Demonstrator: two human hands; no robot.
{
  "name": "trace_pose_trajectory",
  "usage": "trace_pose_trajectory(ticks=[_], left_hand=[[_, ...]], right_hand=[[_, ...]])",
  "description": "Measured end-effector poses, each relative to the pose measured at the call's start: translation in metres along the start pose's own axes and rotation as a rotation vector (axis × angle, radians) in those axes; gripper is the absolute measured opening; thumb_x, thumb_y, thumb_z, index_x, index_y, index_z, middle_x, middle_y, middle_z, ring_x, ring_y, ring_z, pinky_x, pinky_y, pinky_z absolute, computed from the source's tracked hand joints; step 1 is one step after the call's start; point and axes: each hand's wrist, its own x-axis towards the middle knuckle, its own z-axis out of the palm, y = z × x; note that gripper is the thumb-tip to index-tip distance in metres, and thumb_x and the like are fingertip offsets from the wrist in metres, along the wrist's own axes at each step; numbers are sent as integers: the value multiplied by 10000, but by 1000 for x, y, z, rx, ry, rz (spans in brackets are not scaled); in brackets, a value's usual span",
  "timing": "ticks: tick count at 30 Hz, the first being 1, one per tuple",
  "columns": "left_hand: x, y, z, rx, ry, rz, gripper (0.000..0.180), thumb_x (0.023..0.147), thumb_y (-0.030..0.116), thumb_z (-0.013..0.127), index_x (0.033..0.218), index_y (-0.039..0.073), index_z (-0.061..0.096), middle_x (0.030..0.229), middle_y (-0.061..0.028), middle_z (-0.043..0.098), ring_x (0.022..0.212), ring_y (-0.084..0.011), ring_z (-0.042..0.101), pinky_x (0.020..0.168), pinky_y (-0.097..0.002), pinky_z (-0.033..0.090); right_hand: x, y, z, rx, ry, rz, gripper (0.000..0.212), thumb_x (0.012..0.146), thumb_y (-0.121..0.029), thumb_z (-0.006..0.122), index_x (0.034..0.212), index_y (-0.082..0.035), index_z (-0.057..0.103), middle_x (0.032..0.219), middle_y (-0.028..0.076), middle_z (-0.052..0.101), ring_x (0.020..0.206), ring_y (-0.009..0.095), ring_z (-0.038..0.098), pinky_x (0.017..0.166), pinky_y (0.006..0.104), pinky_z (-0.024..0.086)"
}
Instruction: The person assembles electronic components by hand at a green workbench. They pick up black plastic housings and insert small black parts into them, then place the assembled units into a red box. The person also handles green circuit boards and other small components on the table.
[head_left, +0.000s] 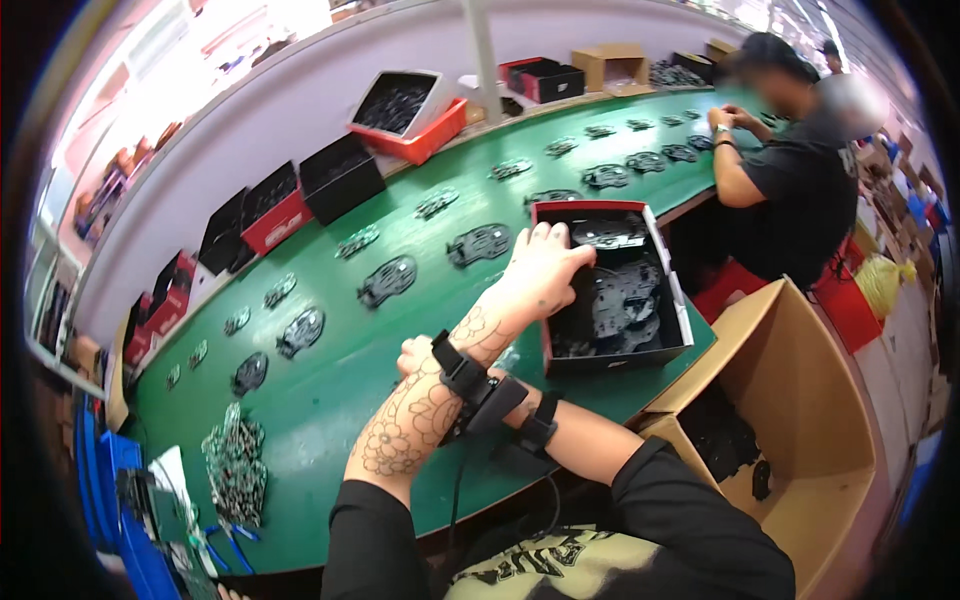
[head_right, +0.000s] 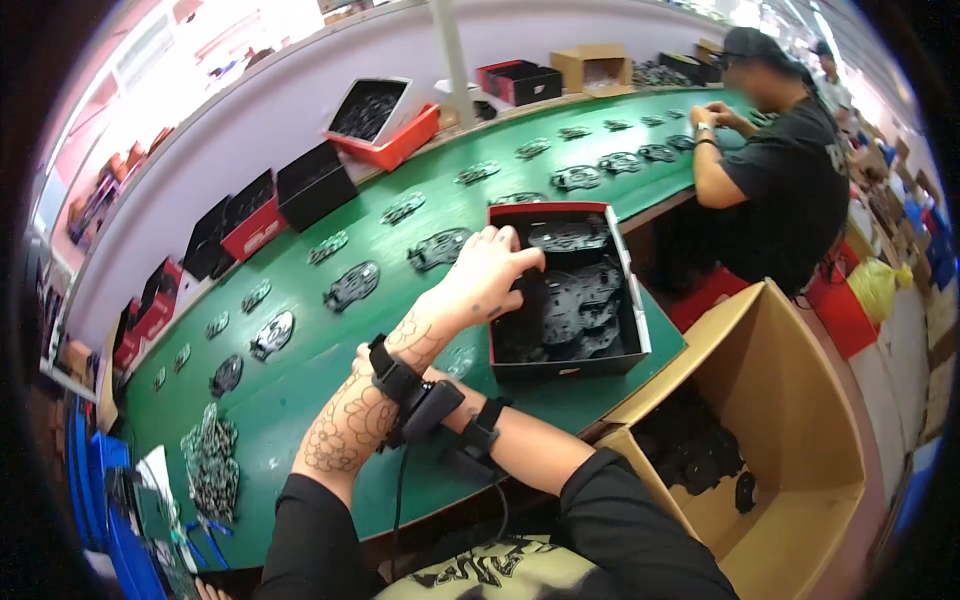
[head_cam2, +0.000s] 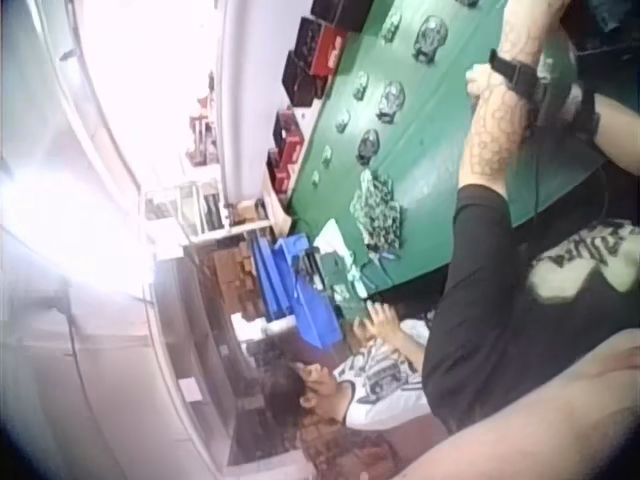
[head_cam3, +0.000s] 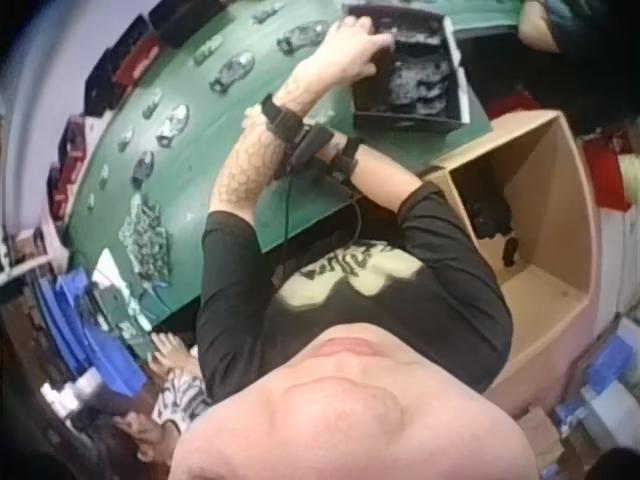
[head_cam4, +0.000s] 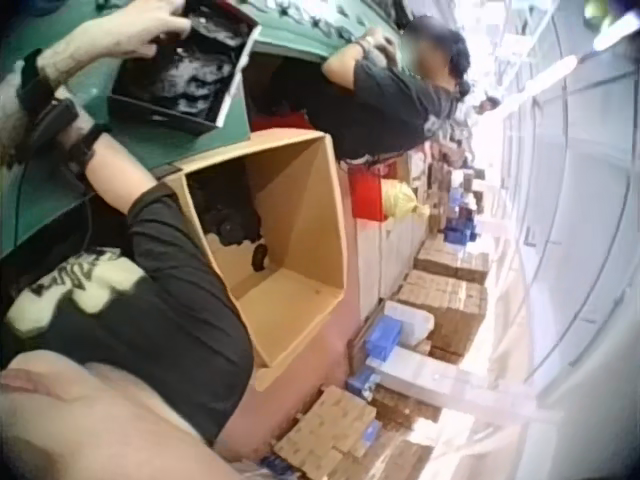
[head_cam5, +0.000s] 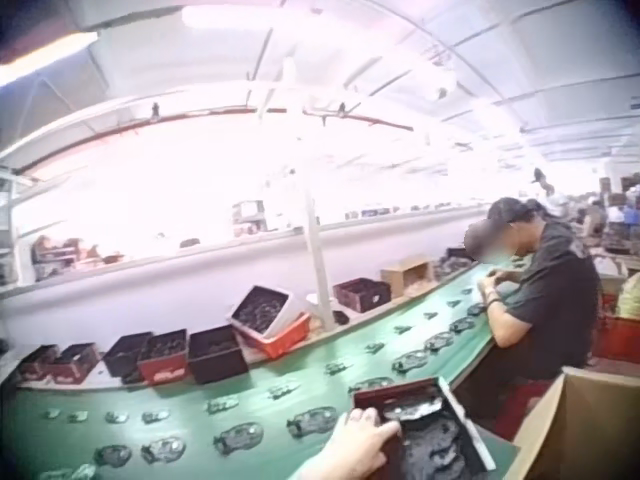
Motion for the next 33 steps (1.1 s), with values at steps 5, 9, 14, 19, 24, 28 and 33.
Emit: trace_pose_trajectory(ticks=[5, 9, 14, 19, 24, 28, 33], left_hand=[[-23, -4, -60, -181, 165, 143, 231, 729, 134, 727, 893, 55, 586, 879, -135, 573, 854, -326, 566, 747, -434, 460], [-90, -16, -88, -385, 563, -149, 163, 847, 94, 675, 965, 28, 582, 880, -99, 624, 766, -226, 618, 672, -329, 498], [-224, -47, -53, -1146, 978, -774, 318, 880, 78, 651, 1151, 46, 489, 981, -68, 636, 816, -149, 643, 617, -253, 522], [-287, -45, -26, -1406, 846, -973, 380, 854, 166, 657, 1171, 33, 495, 1004, -81, 633, 842, -207, 683, 575, -262, 576], [-284, -46, -27, -1512, 815, -983, 308, 881, 165, 621, 1141, 24, 537, 951, -76, 647, 804, -196, 687, 533, -248, 556], [-292, -48, -20, -1521, 801, -968, 255, 919, 223, 621, 1082, 37, 557, 879, -80, 647, 658, -118, 604, 489, -226, 471], [-294, -46, -17, -1524, 759, -988, 264, 942, 292, 614, 1034, 51, 560, 803, -73, 631, 581, -71, 512, 484, -219, 419]], right_hand=[[12, -33, -47, 205, -27, 87, 240, 915, -258, 521, 1017, -47, 574, 1072, 140, 569, 1045, 291, 528, 906, 394, 416], [14, -26, -38, -214, 0, 61, 165, 856, -123, 591, 997, -40, 618, 968, 195, 617, 945, 353, 582, 853, 420, 466], [26, -46, -57, -269, 8, 203, 81, 798, -122, 651, 834, -52, 668, 841, 113, 604, 861, 312, 589, 787, 403, 490], [25, -52, -59, -197, -143, 347, 125, 774, -148, 704, 828, -36, 714, 856, 114, 623, 880, 297, 603, 790, 394, 487], [24, -60, -55, -182, -178, 463, 119, 771, -147, 709, 821, -38, 708, 853, 105, 607, 881, 294, 603, 791, 387, 484], [25, -63, -62, -195, -169, 453, 113, 776, -142, 705, 826, -41, 703, 846, 98, 598, 884, 291, 599, 794, 384, 478], [26, -63, -60, -235, -227, 436, 111, 779, -124, 699, 840, -35, 673, 855, 105, 593, 890, 296, 595, 796, 375, 475]])
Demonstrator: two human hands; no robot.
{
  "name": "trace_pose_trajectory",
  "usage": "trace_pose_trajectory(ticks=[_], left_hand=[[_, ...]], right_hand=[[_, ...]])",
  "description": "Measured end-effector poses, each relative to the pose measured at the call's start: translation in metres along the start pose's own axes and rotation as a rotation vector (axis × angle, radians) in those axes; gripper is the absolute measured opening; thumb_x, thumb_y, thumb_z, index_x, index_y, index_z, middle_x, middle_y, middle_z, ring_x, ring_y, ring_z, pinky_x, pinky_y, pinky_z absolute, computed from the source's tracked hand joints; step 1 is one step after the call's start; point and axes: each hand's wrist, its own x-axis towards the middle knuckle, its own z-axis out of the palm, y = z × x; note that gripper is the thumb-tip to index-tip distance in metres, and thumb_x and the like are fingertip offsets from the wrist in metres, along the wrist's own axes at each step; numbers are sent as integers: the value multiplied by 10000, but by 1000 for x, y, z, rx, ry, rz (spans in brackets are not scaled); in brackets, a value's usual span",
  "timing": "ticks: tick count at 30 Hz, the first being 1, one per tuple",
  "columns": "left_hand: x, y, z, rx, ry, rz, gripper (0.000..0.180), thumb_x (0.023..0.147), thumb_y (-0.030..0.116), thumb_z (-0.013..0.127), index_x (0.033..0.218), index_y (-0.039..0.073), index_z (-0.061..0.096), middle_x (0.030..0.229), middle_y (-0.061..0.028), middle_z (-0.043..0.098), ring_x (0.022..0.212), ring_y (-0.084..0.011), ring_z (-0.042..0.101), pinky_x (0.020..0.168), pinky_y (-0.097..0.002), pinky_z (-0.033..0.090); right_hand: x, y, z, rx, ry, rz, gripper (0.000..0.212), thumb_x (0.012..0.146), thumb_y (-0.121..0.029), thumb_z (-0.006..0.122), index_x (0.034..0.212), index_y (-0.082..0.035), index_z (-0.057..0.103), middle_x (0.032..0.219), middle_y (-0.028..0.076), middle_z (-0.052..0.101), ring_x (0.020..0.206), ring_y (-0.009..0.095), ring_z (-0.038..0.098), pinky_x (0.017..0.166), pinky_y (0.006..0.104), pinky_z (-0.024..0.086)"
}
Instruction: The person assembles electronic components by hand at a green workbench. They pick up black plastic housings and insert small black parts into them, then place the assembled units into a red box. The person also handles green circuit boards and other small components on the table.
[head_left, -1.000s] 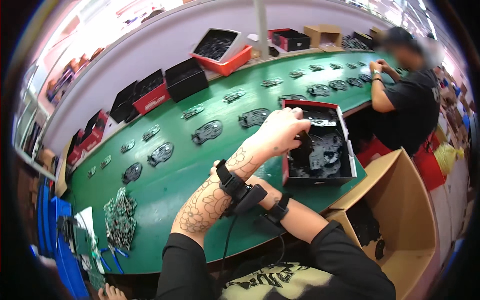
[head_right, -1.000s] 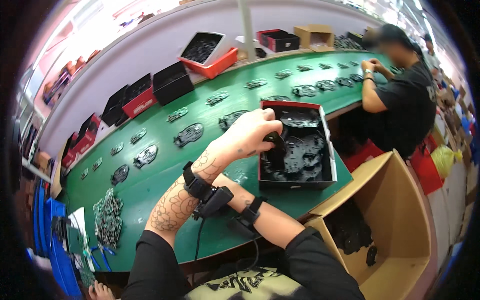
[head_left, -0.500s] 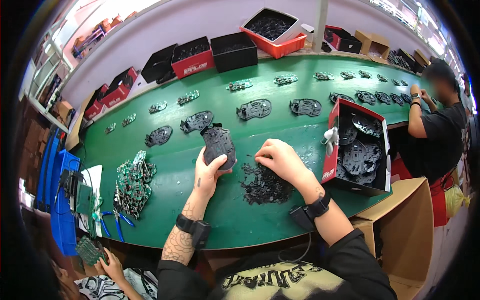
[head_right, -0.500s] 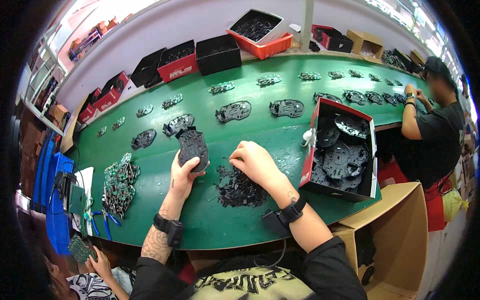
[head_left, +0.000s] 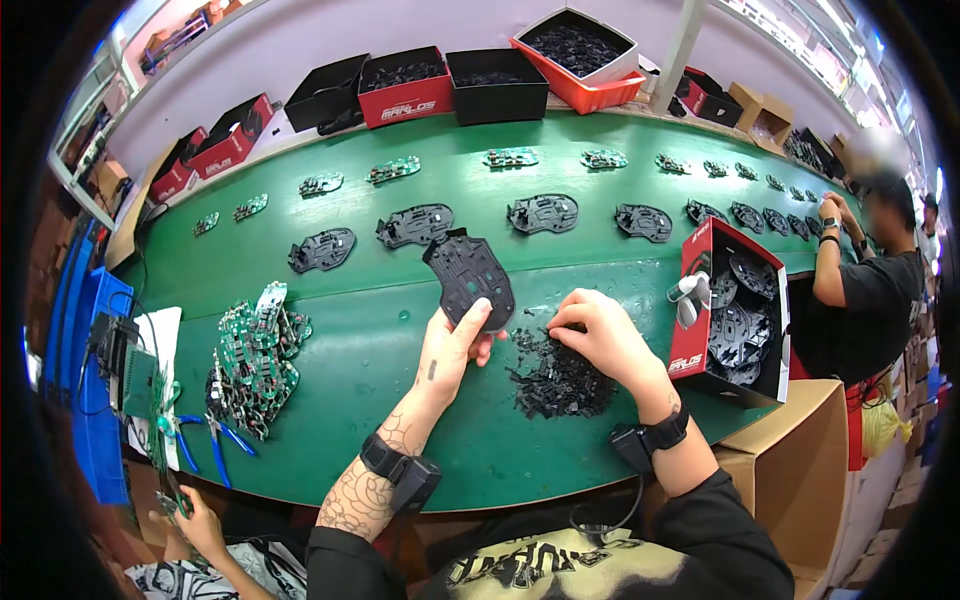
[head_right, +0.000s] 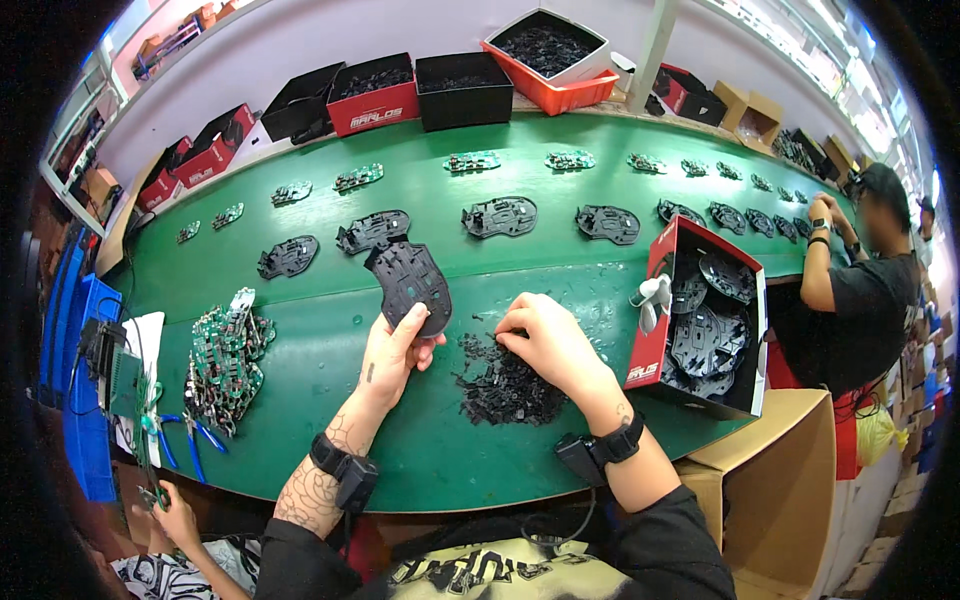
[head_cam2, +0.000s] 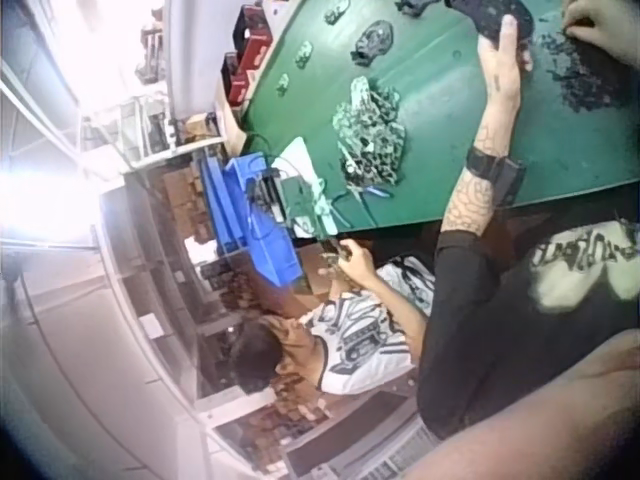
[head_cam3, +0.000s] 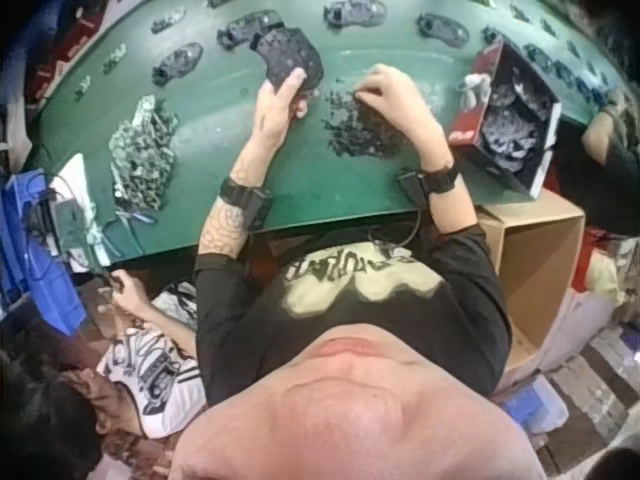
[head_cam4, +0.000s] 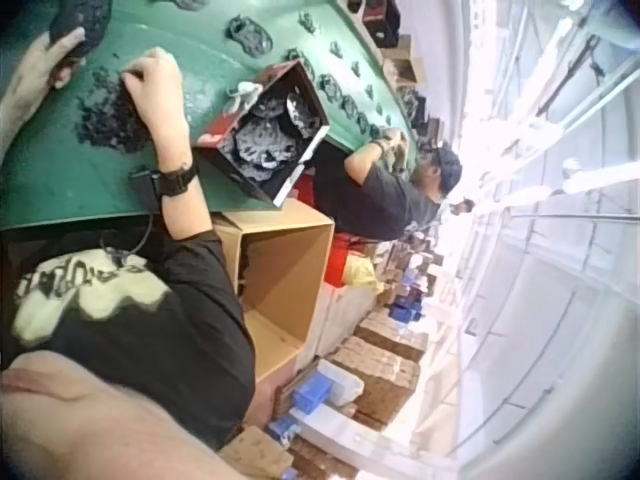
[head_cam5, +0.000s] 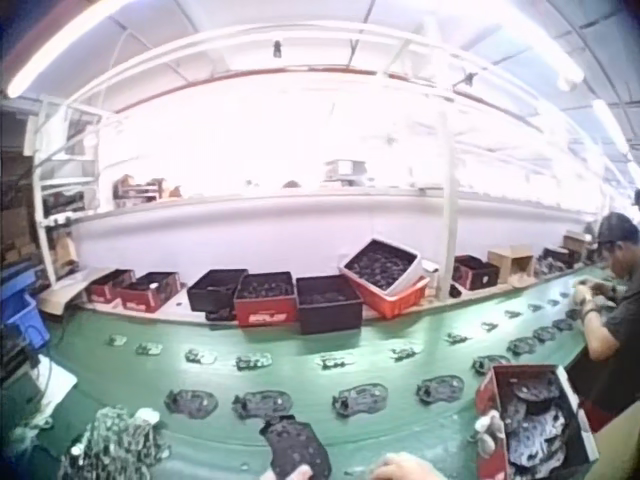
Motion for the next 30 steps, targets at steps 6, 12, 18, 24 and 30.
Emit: trace_pose_trajectory(ticks=[6, 12, 18, 24, 30], left_hand=[[-2, 3, 3, 77, -64, -21, 279, 928, 247, 608, 1094, 34, 537, 868, -94, 642, 654, -129, 604, 552, -249, 484], [-5, 4, 4, 100, -211, -78, 341, 932, 242, 576, 1176, 16, 505, 938, -129, 659, 721, -171, 648, 611, -274, 541], [-4, 5, 4, 105, -234, -67, 383, 918, 219, 592, 1220, 14, 477, 989, -148, 666, 793, -212, 686, 664, -303, 576], [-6, 7, 6, 128, -225, -65, 427, 914, 208, 615, 1258, 22, 443, 1024, -166, 662, 806, -247, 702, 659, -315, 590], [-6, 8, 6, 123, -232, -89, 434, 919, 202, 613, 1269, 18, 433, 1031, -179, 660, 820, -266, 708, 658, -326, 597]], right_hand=[[4, 0, 7, 135, 34, 94, 163, 831, -100, 673, 956, -12, 618, 858, 90, 630, 822, 208, 628, 736, 312, 492], [5, -15, 2, 878, 20, 290, 127, 897, -92, 637, 974, 9, 636, 883, 63, 685, 807, 123, 662, 697, 249, 524], [4, -18, -1, 932, -7, 311, 179, 882, -64, 645, 1039, 17, 667, 919, 93, 705, 819, 132, 677, 730, 249, 536], [2, -22, 8, 678, 120, 97, 137, 861, -9, 644, 989, 7, 689, 934, 70, 706, 854, 136, 669, 762, 266, 543], [6, -19, 12, 593, 129, -28, 129, 833, 7, 662, 954, -33, 688, 981, 54, 608, 907, 131, 624, 741, 254, 542]])
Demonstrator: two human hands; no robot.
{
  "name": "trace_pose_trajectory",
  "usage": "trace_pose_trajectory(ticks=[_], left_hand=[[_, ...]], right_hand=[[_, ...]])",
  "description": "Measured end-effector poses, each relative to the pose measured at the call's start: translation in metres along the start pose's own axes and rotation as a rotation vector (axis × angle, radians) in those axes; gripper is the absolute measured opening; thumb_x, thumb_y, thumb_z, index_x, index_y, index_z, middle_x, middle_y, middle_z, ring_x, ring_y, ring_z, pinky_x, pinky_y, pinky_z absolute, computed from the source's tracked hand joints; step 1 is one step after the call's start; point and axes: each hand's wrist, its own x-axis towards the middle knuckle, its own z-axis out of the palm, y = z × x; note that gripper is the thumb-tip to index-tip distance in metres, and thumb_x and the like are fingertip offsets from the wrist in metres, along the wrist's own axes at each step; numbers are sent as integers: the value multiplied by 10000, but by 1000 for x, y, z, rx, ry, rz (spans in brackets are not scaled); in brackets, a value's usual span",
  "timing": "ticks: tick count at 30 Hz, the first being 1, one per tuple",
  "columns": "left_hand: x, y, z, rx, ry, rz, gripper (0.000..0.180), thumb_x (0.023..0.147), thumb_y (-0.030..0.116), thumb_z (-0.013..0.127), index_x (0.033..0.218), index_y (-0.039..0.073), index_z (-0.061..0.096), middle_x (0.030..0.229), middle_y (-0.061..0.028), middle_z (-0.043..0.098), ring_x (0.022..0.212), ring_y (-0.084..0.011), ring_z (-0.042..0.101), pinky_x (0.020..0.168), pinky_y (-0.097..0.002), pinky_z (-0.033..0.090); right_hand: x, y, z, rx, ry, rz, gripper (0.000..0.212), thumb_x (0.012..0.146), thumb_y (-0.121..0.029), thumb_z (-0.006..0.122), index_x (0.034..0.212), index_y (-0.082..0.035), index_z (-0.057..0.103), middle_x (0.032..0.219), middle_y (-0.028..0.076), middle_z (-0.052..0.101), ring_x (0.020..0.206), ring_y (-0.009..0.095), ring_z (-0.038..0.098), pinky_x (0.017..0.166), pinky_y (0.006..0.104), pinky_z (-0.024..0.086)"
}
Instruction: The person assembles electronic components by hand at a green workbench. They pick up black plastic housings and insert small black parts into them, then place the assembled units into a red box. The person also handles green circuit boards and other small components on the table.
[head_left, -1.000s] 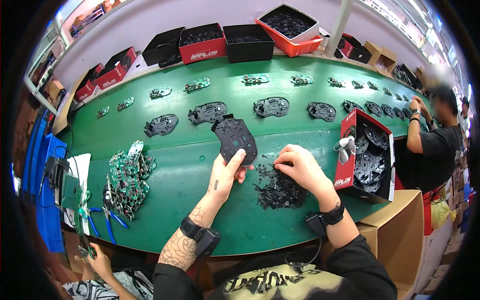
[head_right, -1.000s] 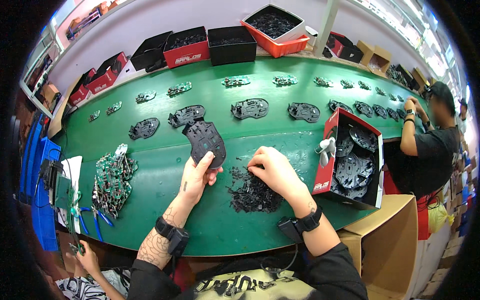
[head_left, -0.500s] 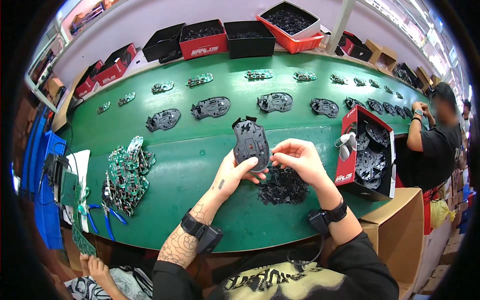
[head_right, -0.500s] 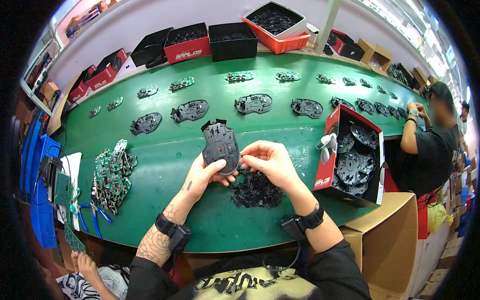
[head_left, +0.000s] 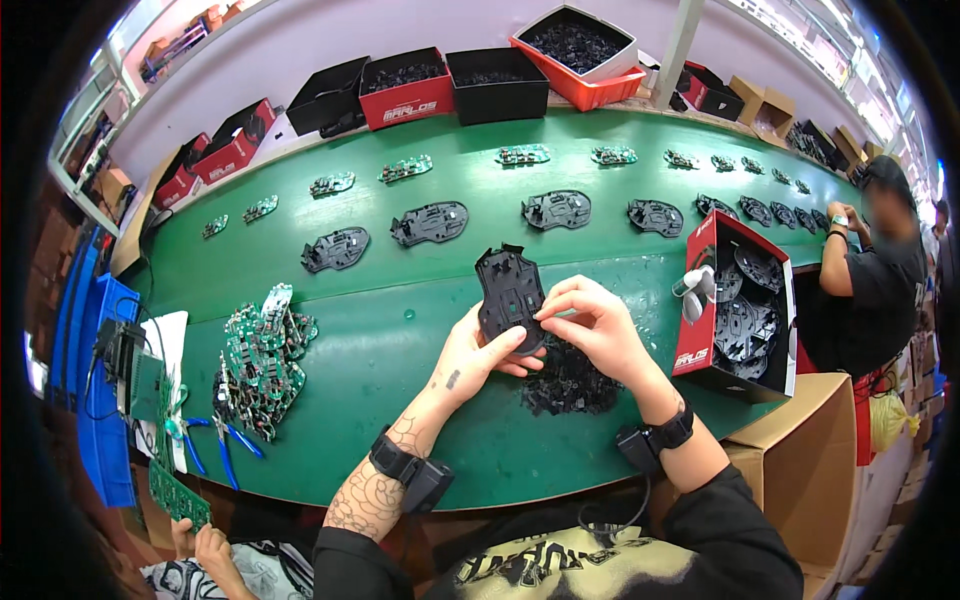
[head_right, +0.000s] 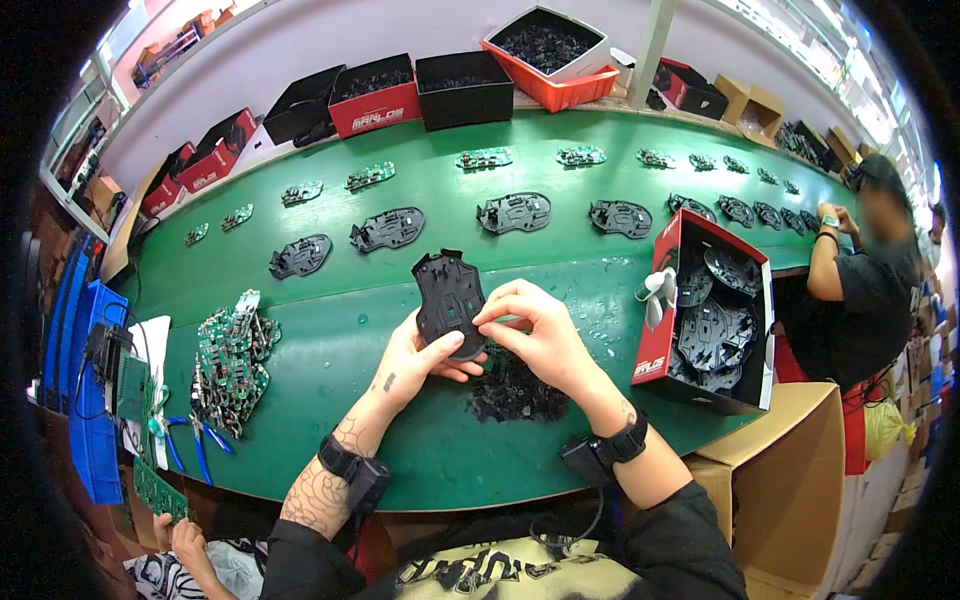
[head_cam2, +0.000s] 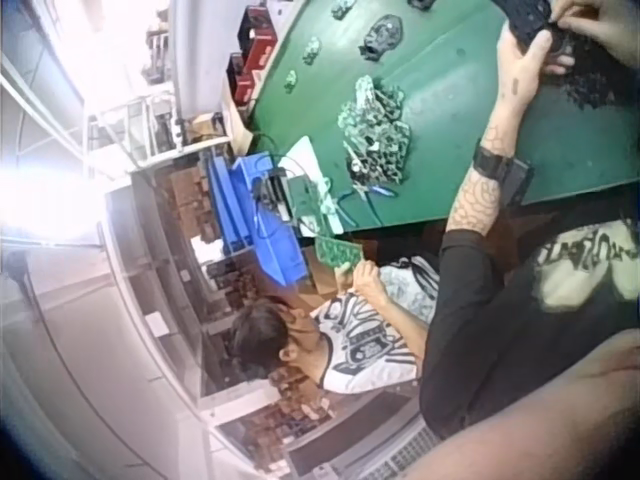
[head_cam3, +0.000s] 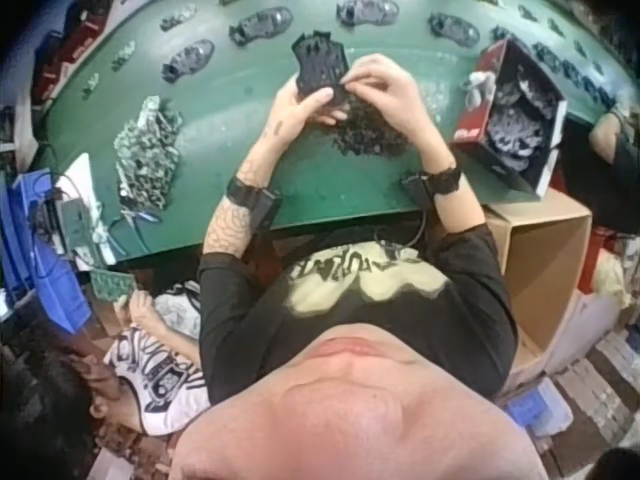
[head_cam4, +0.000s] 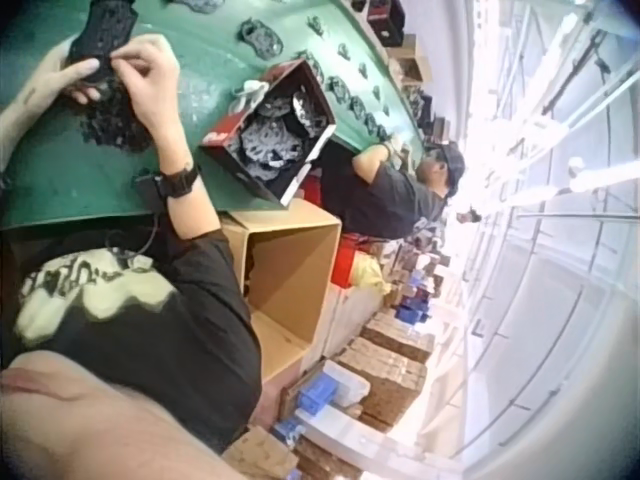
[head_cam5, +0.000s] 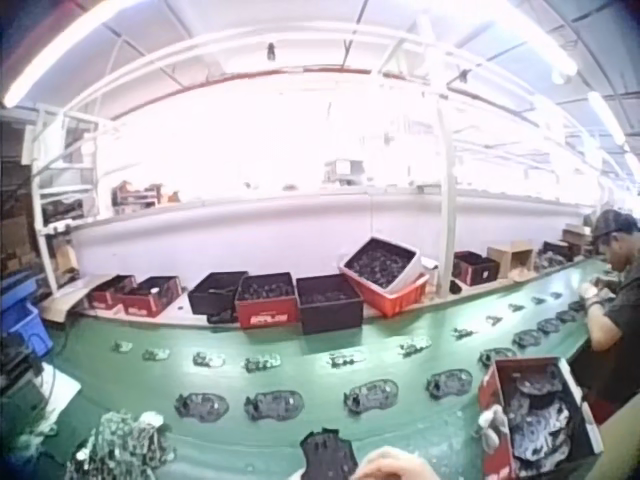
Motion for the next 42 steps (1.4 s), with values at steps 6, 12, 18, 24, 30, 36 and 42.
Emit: trace_pose_trajectory(ticks=[6, 12, 18, 24, 30, 36, 42], left_hand=[[0, -2, -1, 11, -21, -8, 422, 927, 190, 606, 1270, 16, 433, 1048, -164, 657, 836, -263, 707, 666, -318, 596], [1, -6, -2, 4, -19, -8, 407, 934, 160, 591, 1276, 16, 425, 1060, -155, 649, 826, -250, 706, 667, -310, 591], [1, -4, -2, 52, -46, 15, 417, 939, 142, 583, 1296, 16, 410, 1060, -155, 644, 821, -236, 702, 661, -296, 582], [-1, -1, 1, 78, -45, 32, 438, 922, 153, 603, 1293, 12, 415, 1025, -165, 658, 790, -253, 705, 640, -307, 593], [-2, -1, -1, 75, -79, 21, 441, 917, 156, 612, 1290, 19, 421, 1006, -167, 667, 788, -240, 704, 638, -298, 591], [-2, 2, -1, 18, 17, -33, 418, 903, 214, 611, 1240, 28, 447, 961, -180, 684, 742, -224, 705, 640, -299, 587], [1, 4, -8, -19, 105, 14, 390, 900, 213, 592, 1215, 26, 458, 958, -182, 681, 701, -201, 693, 624, -287, 580]], right_hand=[[-1, 6, 3, -52, 19, 9, 112, 823, 22, 667, 926, -20, 681, 978, 57, 571, 880, 134, 613, 744, 257, 541], [-1, 1, 6, -174, 17, -48, 107, 809, 25, 660, 910, -8, 643, 962, 72, 564, 856, 162, 623, 727, 274, 544], [-1, -1, 10, -211, 23, -33, 118, 818, 23, 643, 914, 5, 577, 934, 82, 546, 836, 189, 630, 714, 300, 549], [0, -6, 9, -198, 11, 39, 148, 825, 5, 647, 905, -8, 523, 881, 85, 545, 816, 185, 626, 684, 316, 549], [-2, -11, 12, -184, 38, 71, 170, 828, -16, 662, 922, -16, 521, 877, 85, 561, 807, 187, 625, 676, 311, 544], [1, -9, -1, -267, -50, -7, 130, 812, -72, 689, 872, -23, 585, 856, 86, 580, 769, 215, 613, 657, 331, 515], [-5, -7, -17, -591, -417, -214, 80, 726, -139, 720, 783, -84, 706, 830, 37, 566, 902, 240, 526, 815, 352, 458]])
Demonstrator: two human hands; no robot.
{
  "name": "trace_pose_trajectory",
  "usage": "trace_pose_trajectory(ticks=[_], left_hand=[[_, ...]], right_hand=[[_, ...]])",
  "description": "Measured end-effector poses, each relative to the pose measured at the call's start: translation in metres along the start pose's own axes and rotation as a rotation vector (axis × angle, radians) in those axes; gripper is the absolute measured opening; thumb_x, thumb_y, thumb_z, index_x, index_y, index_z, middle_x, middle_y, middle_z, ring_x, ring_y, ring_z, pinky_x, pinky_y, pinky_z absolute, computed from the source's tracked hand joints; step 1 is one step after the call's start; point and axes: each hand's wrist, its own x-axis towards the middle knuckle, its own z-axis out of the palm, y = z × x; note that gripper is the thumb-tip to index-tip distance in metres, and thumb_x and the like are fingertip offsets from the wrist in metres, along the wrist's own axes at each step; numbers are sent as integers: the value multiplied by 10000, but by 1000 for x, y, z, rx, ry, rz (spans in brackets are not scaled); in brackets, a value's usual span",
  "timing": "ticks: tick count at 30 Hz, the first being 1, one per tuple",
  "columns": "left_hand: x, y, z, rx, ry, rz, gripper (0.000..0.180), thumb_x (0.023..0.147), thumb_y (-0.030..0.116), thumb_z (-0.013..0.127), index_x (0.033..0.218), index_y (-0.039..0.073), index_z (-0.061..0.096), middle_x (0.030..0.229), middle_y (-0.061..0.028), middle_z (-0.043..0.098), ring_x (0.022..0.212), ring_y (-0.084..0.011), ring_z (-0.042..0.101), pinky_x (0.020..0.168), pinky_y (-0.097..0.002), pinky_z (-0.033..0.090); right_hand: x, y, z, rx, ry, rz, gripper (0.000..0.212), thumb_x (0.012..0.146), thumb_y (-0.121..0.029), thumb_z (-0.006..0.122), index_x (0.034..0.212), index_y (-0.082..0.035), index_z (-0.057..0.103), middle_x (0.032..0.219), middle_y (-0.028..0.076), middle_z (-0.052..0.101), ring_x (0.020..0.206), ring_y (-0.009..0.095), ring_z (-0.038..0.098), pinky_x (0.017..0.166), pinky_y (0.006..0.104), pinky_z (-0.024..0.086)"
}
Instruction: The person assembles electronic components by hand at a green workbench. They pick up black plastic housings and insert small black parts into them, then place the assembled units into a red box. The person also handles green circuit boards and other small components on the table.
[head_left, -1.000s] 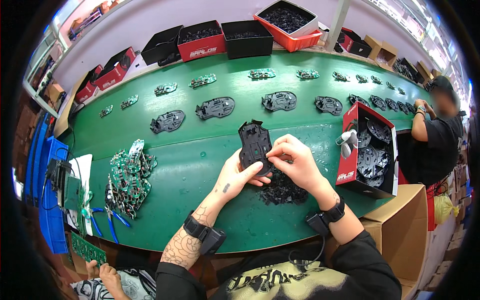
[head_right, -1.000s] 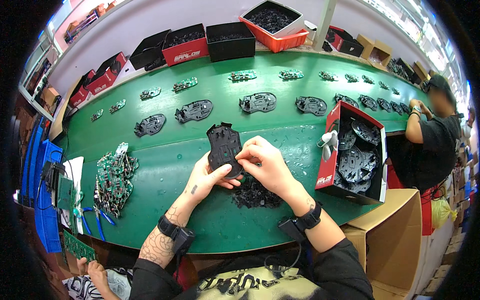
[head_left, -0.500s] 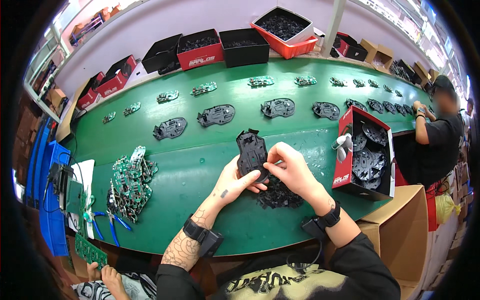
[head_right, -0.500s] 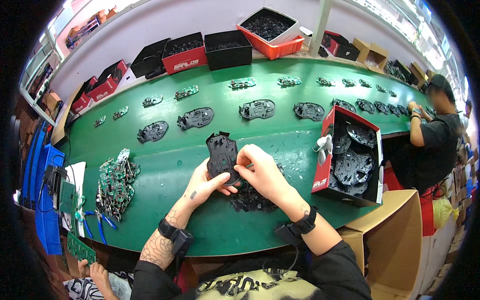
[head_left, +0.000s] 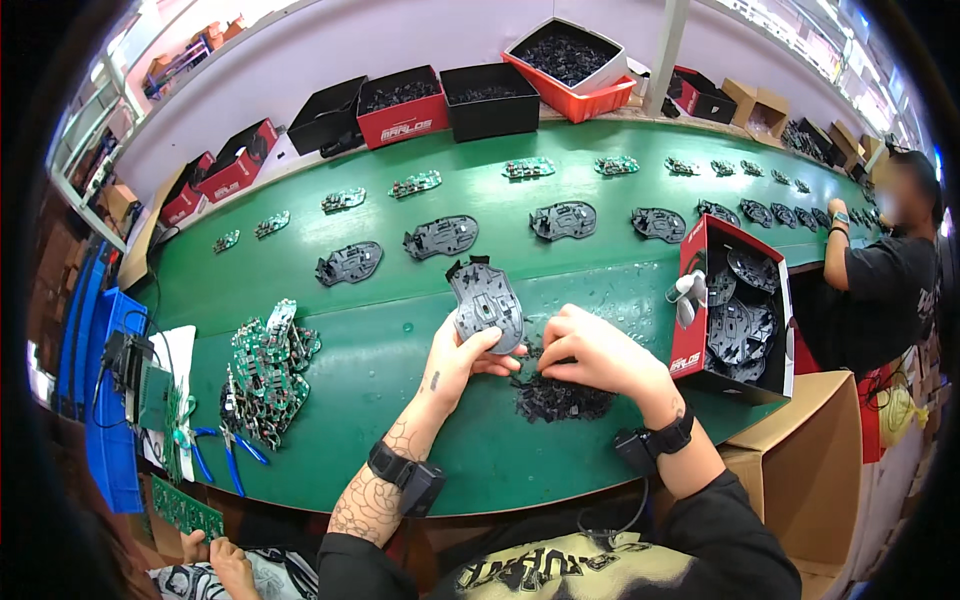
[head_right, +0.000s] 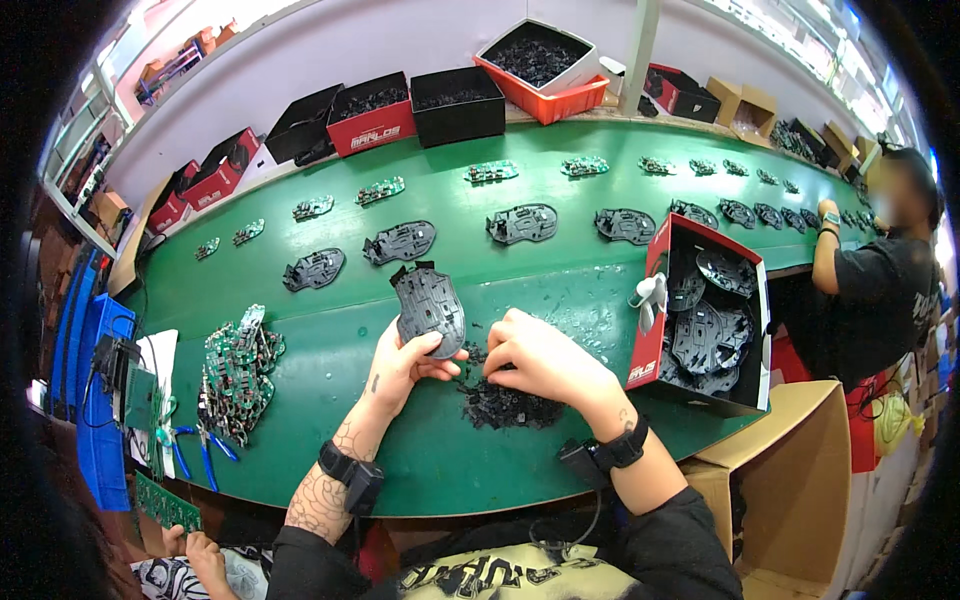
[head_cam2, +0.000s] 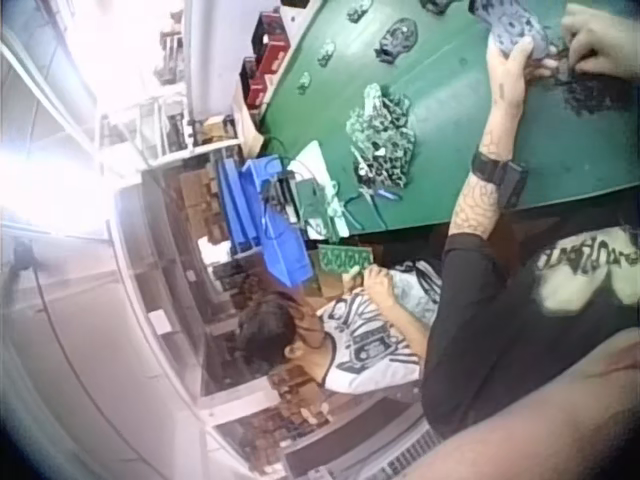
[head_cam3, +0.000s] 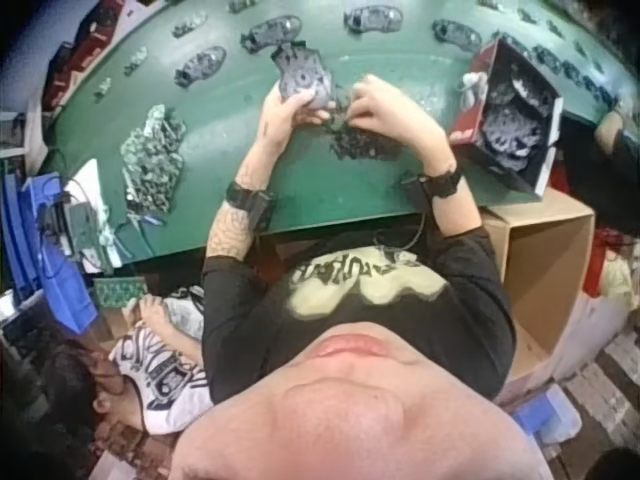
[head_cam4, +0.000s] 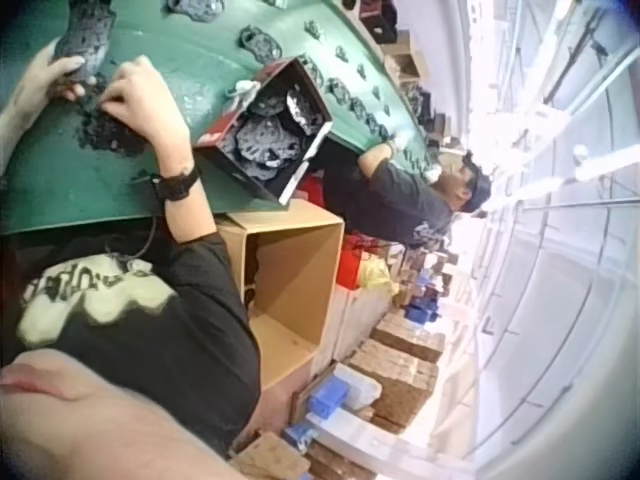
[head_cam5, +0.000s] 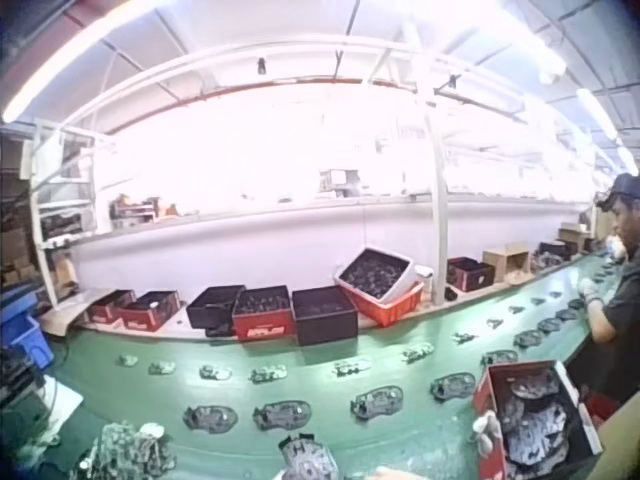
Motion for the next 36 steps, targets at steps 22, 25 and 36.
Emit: trace_pose_trajectory(ticks=[22, 25, 36], left_hand=[[-4, -3, 3, 42, -57, 29, 395, 887, 189, 606, 1212, 27, 450, 964, -172, 678, 757, -226, 699, 651, -301, 580], [-4, -4, 3, 17, -4, 58, 379, 889, 176, 587, 1210, 29, 449, 974, -174, 676, 756, -224, 697, 648, -299, 579], [-2, -3, 0, 17, 16, 74, 382, 889, 179, 569, 1217, 30, 441, 976, -162, 672, 736, -221, 693, 636, -299, 577]], right_hand=[[6, 5, 8, -45, 217, 95, 79, 761, -59, 659, 812, -56, 598, 859, 102, 548, 884, 306, 534, 798, 387, 453], [9, 7, 4, 16, 337, 151, 106, 786, -73, 667, 843, -46, 582, 856, 99, 579, 874, 292, 562, 785, 379, 462], [6, 6, 10, 20, 154, 97, 110, 735, -90, 708, 844, -73, 708, 880, 61, 602, 919, 262, 569, 834, 371, 472]])
